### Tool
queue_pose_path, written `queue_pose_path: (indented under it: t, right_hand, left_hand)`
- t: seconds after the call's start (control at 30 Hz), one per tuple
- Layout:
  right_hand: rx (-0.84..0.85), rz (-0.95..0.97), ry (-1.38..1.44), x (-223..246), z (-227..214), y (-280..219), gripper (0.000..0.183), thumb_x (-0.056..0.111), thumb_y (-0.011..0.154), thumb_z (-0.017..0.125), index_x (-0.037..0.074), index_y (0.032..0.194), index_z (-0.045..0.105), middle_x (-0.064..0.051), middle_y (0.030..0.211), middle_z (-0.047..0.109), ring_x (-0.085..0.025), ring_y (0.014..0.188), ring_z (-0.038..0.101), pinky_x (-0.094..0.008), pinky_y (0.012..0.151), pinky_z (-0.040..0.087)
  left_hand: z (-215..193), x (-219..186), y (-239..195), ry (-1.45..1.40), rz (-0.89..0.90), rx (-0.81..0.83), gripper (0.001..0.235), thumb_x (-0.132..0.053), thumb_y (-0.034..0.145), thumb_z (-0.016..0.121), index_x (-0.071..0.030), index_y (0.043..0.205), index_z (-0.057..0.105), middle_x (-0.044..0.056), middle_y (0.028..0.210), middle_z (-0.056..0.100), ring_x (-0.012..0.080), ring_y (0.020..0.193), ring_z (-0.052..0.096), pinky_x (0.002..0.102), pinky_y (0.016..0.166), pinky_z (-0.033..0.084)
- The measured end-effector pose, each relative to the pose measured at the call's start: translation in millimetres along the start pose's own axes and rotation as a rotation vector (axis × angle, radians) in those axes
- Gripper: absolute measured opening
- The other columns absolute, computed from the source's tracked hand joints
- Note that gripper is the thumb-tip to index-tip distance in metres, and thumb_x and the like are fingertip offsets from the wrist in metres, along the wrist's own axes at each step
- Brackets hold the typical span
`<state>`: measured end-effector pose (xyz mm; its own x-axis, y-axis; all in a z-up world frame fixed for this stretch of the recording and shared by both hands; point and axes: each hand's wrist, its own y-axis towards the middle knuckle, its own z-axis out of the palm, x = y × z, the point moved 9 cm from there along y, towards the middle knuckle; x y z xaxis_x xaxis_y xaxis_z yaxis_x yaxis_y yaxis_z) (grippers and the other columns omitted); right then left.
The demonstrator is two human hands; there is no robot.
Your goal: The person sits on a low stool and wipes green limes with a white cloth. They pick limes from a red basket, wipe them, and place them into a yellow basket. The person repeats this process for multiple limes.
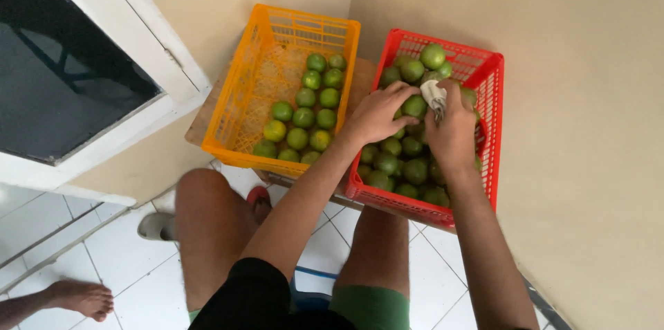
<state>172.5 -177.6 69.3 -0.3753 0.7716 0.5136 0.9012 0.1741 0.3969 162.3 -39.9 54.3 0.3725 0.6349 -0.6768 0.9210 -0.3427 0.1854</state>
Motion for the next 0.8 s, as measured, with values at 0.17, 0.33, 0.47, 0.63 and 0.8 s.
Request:
queue_pose_path:
  t: [0.17, 0.33, 0.47, 0.63, 0.8]
  right_hand:
    - [0.001, -0.01, 0.101, 10.0, -5.8, -0.6, 0.047, 0.008, 0.085, 0.068, 0.024, 0.125, 0.051, -0.024, 0.115, 0.067, -0.05, 0.11, 0.065, -0.055, 0.096, 0.051]
    - [0.003, -0.004, 0.232, 23.3, -10.4, -10.6, 0.045, 0.009, 0.09, 0.062, 0.021, 0.128, 0.04, -0.028, 0.111, 0.068, -0.053, 0.107, 0.064, -0.06, 0.091, 0.049]
    - [-0.019, -0.109, 0.285, 43.9, -20.1, -21.6, 0.048, 0.007, 0.094, 0.063, 0.021, 0.136, 0.043, -0.028, 0.125, 0.066, -0.054, 0.113, 0.061, -0.063, 0.095, 0.048]
    - [-0.068, -0.34, 0.441, 114.6, -31.8, -50.0, 0.049, -0.01, 0.093, 0.062, 0.005, 0.139, 0.052, -0.031, 0.134, 0.062, -0.057, 0.123, 0.054, -0.064, 0.099, 0.048]
    - [0.03, -0.53, 0.517, 170.5, 2.2, -59.1, 0.05, -0.01, 0.094, 0.064, 0.003, 0.141, 0.057, -0.025, 0.139, 0.057, -0.051, 0.133, 0.051, -0.062, 0.111, 0.04]
  left_hand:
    - [1.2, 4.1, -0.5, 0.016, 0.02, -0.022, 0.055, -0.015, 0.1, 0.065, -0.004, 0.15, 0.045, 0.021, 0.145, 0.054, 0.0432, 0.132, 0.057, 0.057, 0.11, 0.045]
    - [4.9, 7.3, -5.8, -0.033, 0.079, -0.076, 0.057, -0.014, 0.1, 0.067, -0.007, 0.152, 0.043, 0.021, 0.147, 0.055, 0.0407, 0.138, 0.053, 0.058, 0.116, 0.04]
    - [-10.2, 1.6, -35.3, -0.159, 0.126, -0.237, 0.055, -0.021, 0.103, 0.067, -0.008, 0.151, 0.044, 0.02, 0.144, 0.054, 0.041, 0.137, 0.053, 0.057, 0.111, 0.047]
    - [-53.0, 3.5, -101.7, -0.216, 0.149, -0.302, 0.058, -0.022, 0.101, 0.071, -0.009, 0.151, 0.045, 0.021, 0.142, 0.054, 0.043, 0.137, 0.051, 0.057, 0.11, 0.048]
    - [-71.6, 48.0, -142.6, -0.413, 0.072, -0.452, 0.055, -0.017, 0.102, 0.071, -0.01, 0.151, 0.048, 0.024, 0.144, 0.051, 0.041, 0.133, 0.054, 0.048, 0.103, 0.056]
